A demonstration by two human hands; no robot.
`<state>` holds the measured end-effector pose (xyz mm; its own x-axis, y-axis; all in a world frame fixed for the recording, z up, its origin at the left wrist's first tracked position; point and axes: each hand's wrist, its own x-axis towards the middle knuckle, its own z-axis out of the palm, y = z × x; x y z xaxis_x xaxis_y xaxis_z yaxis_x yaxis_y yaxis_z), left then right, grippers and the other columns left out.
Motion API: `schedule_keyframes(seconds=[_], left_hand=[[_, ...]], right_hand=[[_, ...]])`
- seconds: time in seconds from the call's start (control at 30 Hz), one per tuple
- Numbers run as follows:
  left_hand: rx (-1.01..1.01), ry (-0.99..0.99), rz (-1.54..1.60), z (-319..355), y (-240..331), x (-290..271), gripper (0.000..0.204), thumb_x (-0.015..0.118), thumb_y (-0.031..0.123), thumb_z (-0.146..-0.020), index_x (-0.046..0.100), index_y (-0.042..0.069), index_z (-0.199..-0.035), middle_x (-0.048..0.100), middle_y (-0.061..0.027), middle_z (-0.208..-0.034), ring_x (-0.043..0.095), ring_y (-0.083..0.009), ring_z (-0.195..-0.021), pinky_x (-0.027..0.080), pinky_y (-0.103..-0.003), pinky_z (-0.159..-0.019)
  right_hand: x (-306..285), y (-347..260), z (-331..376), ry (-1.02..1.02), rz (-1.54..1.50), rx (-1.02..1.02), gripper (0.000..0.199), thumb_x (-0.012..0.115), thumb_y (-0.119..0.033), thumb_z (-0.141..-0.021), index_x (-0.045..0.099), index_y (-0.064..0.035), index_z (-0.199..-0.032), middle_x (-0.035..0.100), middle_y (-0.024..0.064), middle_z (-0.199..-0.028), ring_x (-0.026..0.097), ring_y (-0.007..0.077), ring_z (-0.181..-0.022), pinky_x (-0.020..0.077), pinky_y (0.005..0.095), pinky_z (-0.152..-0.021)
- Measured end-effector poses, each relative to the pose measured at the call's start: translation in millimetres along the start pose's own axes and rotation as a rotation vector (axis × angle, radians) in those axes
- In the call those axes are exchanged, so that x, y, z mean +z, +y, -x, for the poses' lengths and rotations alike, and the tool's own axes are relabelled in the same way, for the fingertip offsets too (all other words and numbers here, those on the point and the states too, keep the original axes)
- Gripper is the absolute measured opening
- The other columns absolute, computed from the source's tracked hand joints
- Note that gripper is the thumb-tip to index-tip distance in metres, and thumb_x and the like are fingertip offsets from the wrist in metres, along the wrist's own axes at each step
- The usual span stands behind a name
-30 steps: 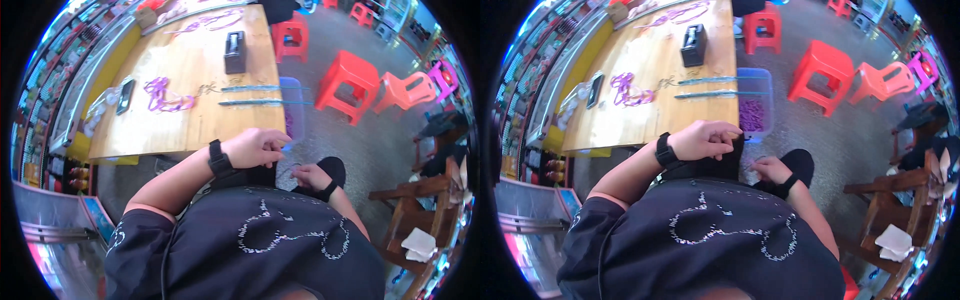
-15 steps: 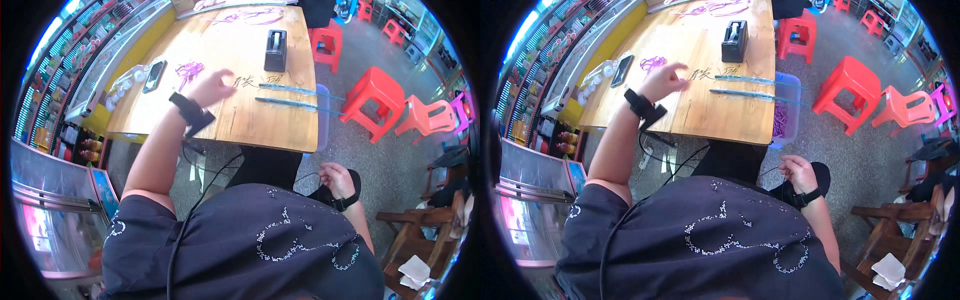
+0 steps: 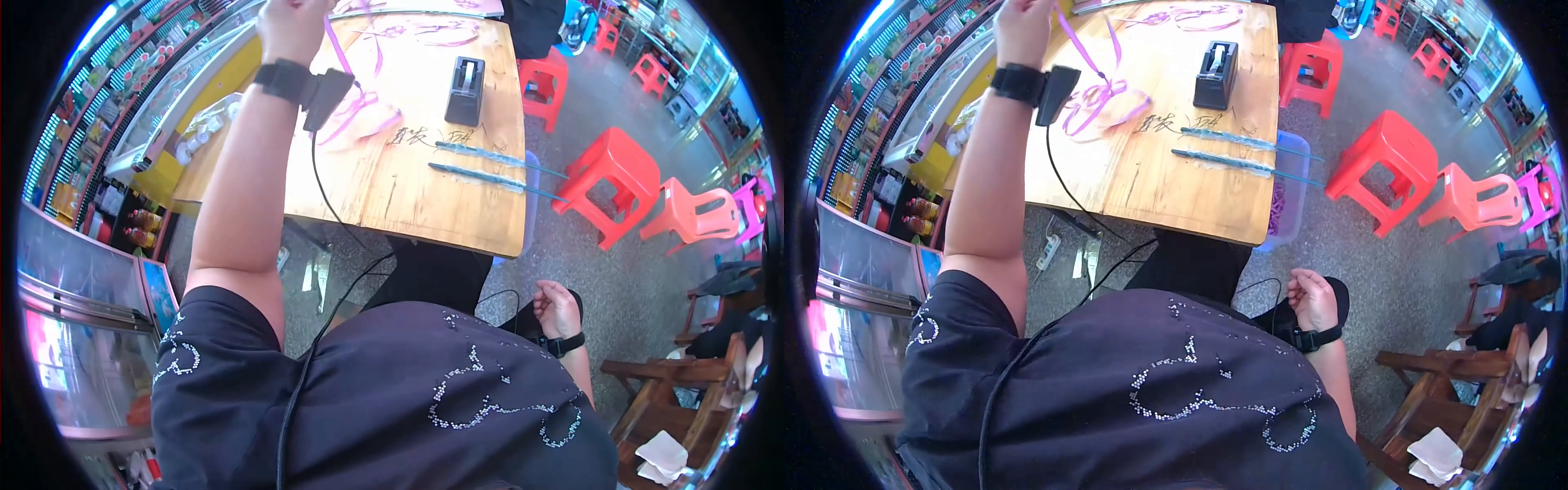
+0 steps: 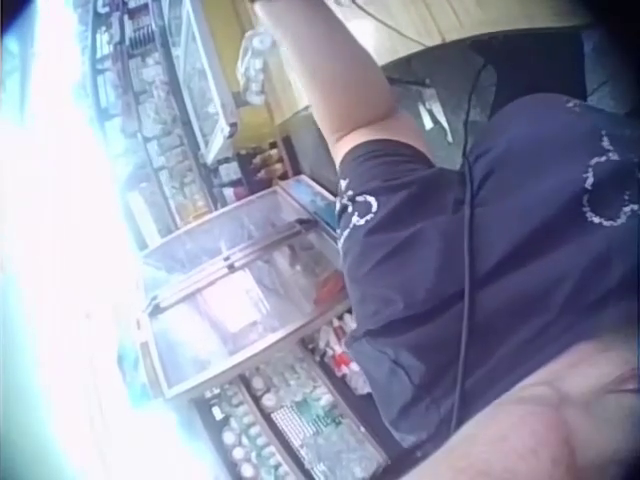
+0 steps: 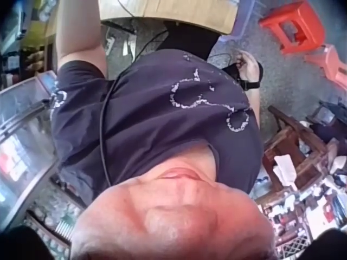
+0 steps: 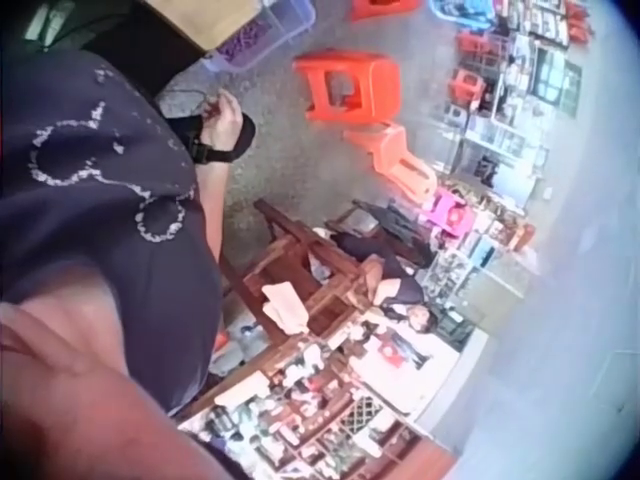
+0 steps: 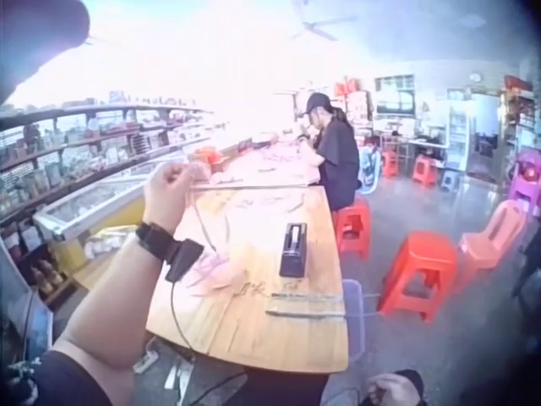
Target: The person picks up a purple ribbon, wraps it around a pair of sticks, and secures it with tape from a dispenser before placing it in a bin. They repeat this process several times and then tie a knot in a long purple ribbon by hand.
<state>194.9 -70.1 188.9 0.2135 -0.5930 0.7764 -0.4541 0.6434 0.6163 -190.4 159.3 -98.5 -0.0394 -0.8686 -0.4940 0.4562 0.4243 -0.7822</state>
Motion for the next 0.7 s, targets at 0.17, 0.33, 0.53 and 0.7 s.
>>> schedule_keyframes(seconds=[0.17,0.33,0.53,0.7], left_hand=[[0.021,-0.165,0.246,-8,34,12,0.012,0.060,0.013,-0.082,0.063,0.003,-0.077,0.062,-0.0033,-0.075,0.054,-0.0067,-0.069,0.041,-0.018,-0.064],[-0.008,-0.480,0.311,14,37,27,0.015,0.061,0.017,-0.080,0.064,0.004,-0.075,0.062,-0.0029,-0.072,0.054,-0.0091,-0.065,0.043,-0.025,-0.061],[0.055,-1.055,0.241,122,64,58,0.009,0.062,0.010,-0.080,0.066,0.004,-0.075,0.060,-0.0015,-0.068,0.055,-0.0095,-0.058,0.044,-0.026,-0.052],[0.053,-1.057,0.335,201,76,70,0.005,0.067,0.009,-0.072,0.067,0.006,-0.076,0.060,-0.0082,-0.067,0.058,-0.0179,-0.057,0.046,-0.028,-0.055]], right_hand=[[3,-6,2,0.001,0.018,-0.023,0.013,0.051,-0.011,-0.085,0.059,-0.0042,-0.092,0.058,0.0034,-0.072,0.051,0.0126,-0.062,0.0399,0.0239,-0.056],[5,-15,1,-0.023,0.051,-0.056,0.014,0.050,-0.011,-0.086,0.059,-0.0037,-0.094,0.058,0.0034,-0.073,0.052,0.0117,-0.062,0.0397,0.0227,-0.057],[53,-56,19,-0.279,0.154,-0.417,0.039,0.060,-0.014,-0.080,0.049,-0.0029,-0.116,0.058,0.0078,-0.098,0.054,0.0118,-0.071,0.0416,0.0218,-0.063],[110,-77,40,-0.628,0.260,-0.537,0.051,0.061,-0.002,-0.078,0.041,-0.0008,-0.125,0.053,0.0097,-0.110,0.056,0.0118,-0.083,0.0439,0.0220,-0.071]])
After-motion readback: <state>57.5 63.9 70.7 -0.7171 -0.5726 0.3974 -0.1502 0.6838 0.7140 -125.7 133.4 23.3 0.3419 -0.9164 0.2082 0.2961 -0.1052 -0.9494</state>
